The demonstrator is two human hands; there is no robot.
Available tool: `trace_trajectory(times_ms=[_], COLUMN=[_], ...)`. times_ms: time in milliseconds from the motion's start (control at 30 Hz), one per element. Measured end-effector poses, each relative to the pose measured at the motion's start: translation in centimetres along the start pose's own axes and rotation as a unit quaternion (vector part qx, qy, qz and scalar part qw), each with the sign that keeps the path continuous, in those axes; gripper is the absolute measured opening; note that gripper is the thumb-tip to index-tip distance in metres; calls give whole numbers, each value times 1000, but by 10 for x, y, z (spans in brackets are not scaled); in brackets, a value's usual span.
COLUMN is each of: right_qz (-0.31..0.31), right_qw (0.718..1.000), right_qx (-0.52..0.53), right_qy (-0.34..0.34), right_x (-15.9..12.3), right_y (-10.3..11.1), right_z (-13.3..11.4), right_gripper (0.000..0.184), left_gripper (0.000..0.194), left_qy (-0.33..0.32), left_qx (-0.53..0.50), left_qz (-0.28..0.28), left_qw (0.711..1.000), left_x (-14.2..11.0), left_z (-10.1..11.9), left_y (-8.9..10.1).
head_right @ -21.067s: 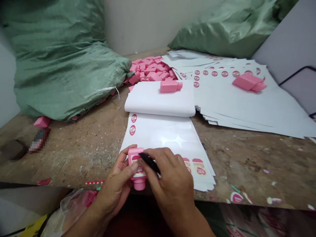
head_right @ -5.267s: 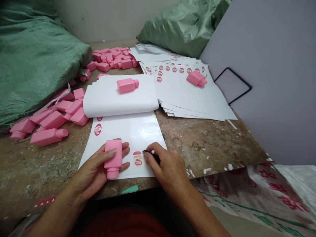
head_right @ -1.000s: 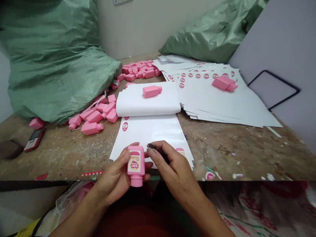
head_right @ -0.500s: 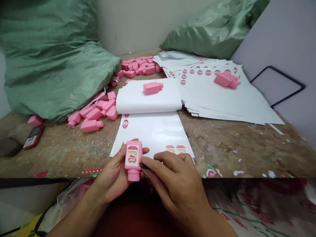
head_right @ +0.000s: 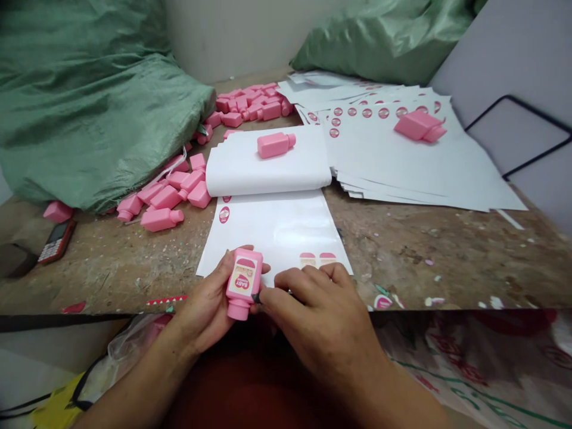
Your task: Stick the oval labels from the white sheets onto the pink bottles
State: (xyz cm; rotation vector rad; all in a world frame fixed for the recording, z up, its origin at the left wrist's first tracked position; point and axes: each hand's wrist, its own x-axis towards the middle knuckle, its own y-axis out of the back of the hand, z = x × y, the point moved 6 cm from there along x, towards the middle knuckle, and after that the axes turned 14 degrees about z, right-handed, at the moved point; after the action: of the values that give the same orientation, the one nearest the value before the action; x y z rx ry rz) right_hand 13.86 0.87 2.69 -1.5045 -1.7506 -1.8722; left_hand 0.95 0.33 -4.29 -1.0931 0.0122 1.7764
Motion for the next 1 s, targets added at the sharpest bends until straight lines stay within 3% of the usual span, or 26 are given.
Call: trace_trajectory(times_ms=[267,367,500,600,667,767,867,1000], right_qz=[15,14,-4,-21,-40,-77,-117,-128], right_qw=[996,993,998,991,967,903,869,911], right_qx=[73,88,48,94,189,315,352,269], right_qy=[-54,-74,-43,-91,-167,-280,-328,-286], right_x=[-11,-16,-13,-9,-8,-13,-20,-20], right_y=[-9,-13,-13,-14,-18,-26,-26,-13], right_z=[5,8,6,8,10,13,16,22], right_gripper=[15,21,32,31,30,26,25,28], left_gripper=[35,34,29,27,29,32,33,32], left_qy=[48,64,61,61,75,89,92,85], left_qx=[13,4,16,14,7,0,-3,-7], left_qz=[5,4,6,7,-2,-16,-15,-5], left_qw=[999,998,998,998,997,996,996,996], left_x=[4,5,3,0,-1,-1,0,0], left_z=[-3,-4,-3,-2,-2,-5,-7,-7], left_y=[-1,0,1,0,-1,-1,1,1])
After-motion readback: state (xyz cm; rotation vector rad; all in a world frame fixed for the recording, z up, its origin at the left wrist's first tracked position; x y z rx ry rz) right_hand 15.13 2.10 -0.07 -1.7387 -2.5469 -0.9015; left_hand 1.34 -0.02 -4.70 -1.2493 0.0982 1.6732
